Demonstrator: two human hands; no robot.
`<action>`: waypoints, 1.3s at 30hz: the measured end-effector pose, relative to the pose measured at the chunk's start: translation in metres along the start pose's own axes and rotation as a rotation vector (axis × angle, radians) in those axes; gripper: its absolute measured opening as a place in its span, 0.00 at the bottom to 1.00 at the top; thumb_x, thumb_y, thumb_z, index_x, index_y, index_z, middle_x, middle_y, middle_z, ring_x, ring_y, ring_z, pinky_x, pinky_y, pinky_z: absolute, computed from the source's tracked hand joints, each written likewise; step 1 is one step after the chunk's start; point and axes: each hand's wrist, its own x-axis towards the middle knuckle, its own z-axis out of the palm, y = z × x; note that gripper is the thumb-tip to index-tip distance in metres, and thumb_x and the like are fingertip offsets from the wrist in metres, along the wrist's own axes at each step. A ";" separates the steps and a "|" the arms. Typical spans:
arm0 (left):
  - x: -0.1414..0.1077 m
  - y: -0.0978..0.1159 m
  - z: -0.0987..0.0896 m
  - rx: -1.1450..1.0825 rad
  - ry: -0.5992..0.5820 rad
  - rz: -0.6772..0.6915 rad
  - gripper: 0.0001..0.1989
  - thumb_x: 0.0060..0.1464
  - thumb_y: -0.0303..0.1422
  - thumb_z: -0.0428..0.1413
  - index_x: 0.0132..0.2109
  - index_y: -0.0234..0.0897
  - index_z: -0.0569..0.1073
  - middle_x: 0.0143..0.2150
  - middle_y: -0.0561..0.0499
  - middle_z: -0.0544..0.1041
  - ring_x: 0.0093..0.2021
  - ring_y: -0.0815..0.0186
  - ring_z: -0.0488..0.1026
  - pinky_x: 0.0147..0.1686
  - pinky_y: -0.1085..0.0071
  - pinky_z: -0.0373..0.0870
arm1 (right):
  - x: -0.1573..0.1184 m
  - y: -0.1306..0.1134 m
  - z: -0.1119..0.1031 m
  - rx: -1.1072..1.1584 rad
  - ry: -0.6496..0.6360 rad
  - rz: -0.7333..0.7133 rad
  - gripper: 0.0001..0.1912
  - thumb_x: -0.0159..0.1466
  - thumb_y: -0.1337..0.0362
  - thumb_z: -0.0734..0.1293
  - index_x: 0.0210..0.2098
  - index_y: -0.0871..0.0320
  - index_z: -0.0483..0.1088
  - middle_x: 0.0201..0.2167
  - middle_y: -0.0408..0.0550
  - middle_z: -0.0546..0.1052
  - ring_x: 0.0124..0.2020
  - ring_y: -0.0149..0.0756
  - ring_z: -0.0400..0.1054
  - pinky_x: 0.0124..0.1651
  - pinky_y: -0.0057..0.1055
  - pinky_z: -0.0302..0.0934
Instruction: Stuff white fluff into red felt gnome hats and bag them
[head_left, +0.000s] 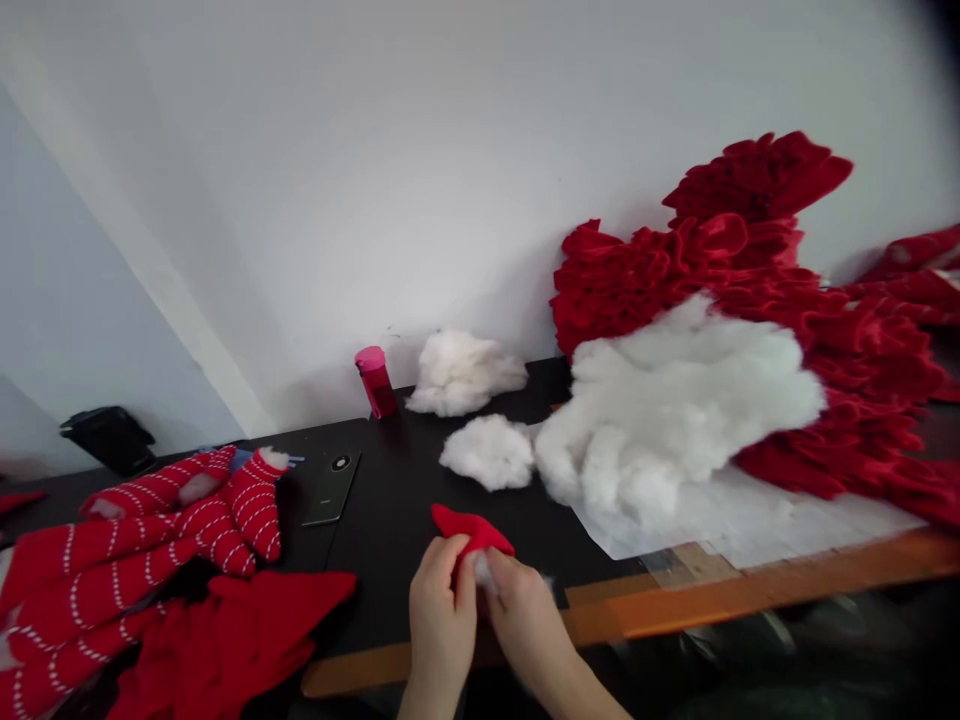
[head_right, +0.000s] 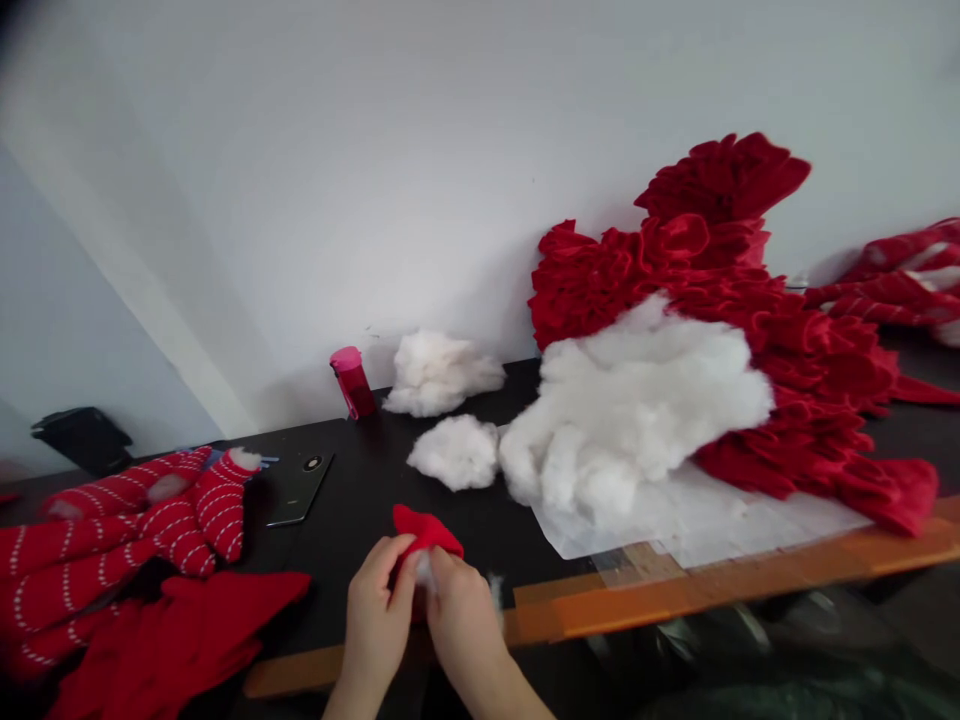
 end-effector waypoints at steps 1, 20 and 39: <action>-0.002 0.003 0.001 -0.022 -0.010 0.017 0.11 0.59 0.29 0.47 0.41 0.36 0.74 0.34 0.47 0.76 0.34 0.65 0.75 0.35 0.72 0.72 | 0.003 0.002 0.002 0.019 0.013 0.020 0.07 0.55 0.67 0.61 0.20 0.59 0.65 0.20 0.44 0.67 0.24 0.33 0.59 0.27 0.29 0.53; 0.016 0.002 0.025 -0.215 0.038 -0.399 0.11 0.54 0.34 0.49 0.35 0.37 0.75 0.34 0.45 0.80 0.36 0.56 0.76 0.38 0.61 0.71 | 0.029 0.022 -0.027 0.612 0.535 0.046 0.28 0.56 0.54 0.65 0.53 0.54 0.57 0.54 0.54 0.63 0.59 0.49 0.55 0.61 0.50 0.51; 0.016 -0.002 0.026 -0.217 0.071 -0.378 0.11 0.55 0.37 0.49 0.38 0.37 0.73 0.34 0.45 0.79 0.35 0.57 0.76 0.37 0.63 0.72 | 0.004 -0.008 -0.079 -0.349 -0.182 -0.416 0.12 0.63 0.70 0.59 0.42 0.54 0.71 0.35 0.47 0.76 0.36 0.39 0.70 0.41 0.33 0.64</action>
